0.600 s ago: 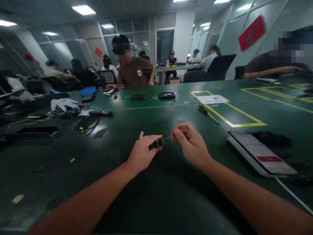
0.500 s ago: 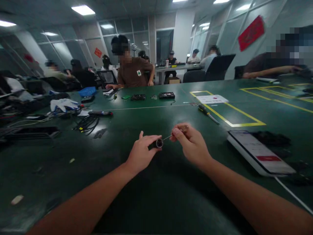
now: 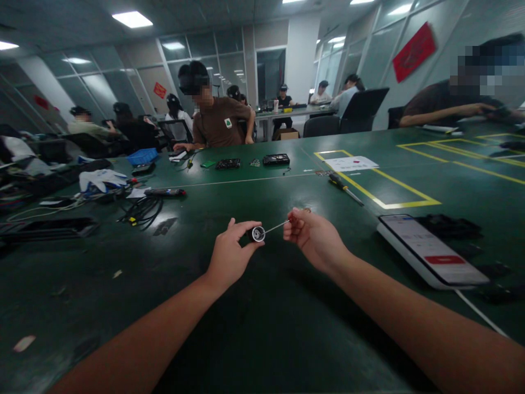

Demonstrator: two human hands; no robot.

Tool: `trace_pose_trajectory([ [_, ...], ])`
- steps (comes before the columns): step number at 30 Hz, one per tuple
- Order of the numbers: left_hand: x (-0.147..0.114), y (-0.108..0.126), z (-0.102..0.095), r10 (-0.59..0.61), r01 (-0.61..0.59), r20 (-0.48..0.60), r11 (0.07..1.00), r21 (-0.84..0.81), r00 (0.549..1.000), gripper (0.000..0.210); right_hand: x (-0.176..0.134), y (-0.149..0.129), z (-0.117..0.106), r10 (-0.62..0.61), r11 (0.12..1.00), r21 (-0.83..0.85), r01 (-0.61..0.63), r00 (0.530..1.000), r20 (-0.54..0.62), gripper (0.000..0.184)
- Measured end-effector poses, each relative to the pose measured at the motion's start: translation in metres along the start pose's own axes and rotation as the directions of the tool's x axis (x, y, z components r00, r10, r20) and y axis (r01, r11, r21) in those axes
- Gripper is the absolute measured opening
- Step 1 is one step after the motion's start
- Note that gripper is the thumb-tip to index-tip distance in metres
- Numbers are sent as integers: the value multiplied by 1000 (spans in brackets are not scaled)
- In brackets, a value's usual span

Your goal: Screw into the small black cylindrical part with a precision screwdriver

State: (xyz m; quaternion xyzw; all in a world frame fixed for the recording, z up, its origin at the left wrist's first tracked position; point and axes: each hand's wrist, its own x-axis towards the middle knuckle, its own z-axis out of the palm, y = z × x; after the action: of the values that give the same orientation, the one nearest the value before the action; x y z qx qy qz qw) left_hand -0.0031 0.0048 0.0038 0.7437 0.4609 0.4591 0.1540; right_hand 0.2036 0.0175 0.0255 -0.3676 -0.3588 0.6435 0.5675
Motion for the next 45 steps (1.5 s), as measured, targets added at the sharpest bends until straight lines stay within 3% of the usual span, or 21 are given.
trace_pose_trajectory([
  [4, 0, 3, 0, -19, 19, 5, 1000, 19, 1000, 36, -6, -1, 4, -193, 976, -96, 195, 981, 29, 24],
  [8, 0, 4, -1, -38, 38, 7, 999, 36, 999, 38, -14, -3, 7, -341, 885, -295, 359, 933, 113, 24],
  [17, 0, 3, 0, -22, 23, -22, 999, 42, 1000, 38, -23, -3, 6, -458, 666, -558, 496, 862, 220, 20],
  [19, 0, 2, 0, -18, 19, -36, 999, 34, 999, 37, -24, -3, 8, -445, 684, -545, 485, 869, 216, 19],
  [22, 0, 0, 0, -33, 34, -60, 999, 23, 998, 35, -21, 1, 11, -379, 798, -441, 410, 911, 161, 19],
  [26, 0, -1, -1, -31, 34, -96, 999, 31, 995, 33, -11, 4, 9, -165, 977, -131, 171, 985, 51, 21],
  [29, 0, -2, 0, 4, 0, -108, 999, 41, 994, 33, -5, 2, 5, -55, 998, 2, 55, 998, 33, 21],
  [36, -1, -1, -1, 7, -3, -97, 999, 38, 995, 35, -10, -2, 7, -207, 974, -86, 211, 977, 51, 23],
  [45, -1, 3, -1, 6, -2, -92, 999, 45, 996, 36, -11, 3, 6, -286, 927, -224, 300, 954, 93, 27],
])
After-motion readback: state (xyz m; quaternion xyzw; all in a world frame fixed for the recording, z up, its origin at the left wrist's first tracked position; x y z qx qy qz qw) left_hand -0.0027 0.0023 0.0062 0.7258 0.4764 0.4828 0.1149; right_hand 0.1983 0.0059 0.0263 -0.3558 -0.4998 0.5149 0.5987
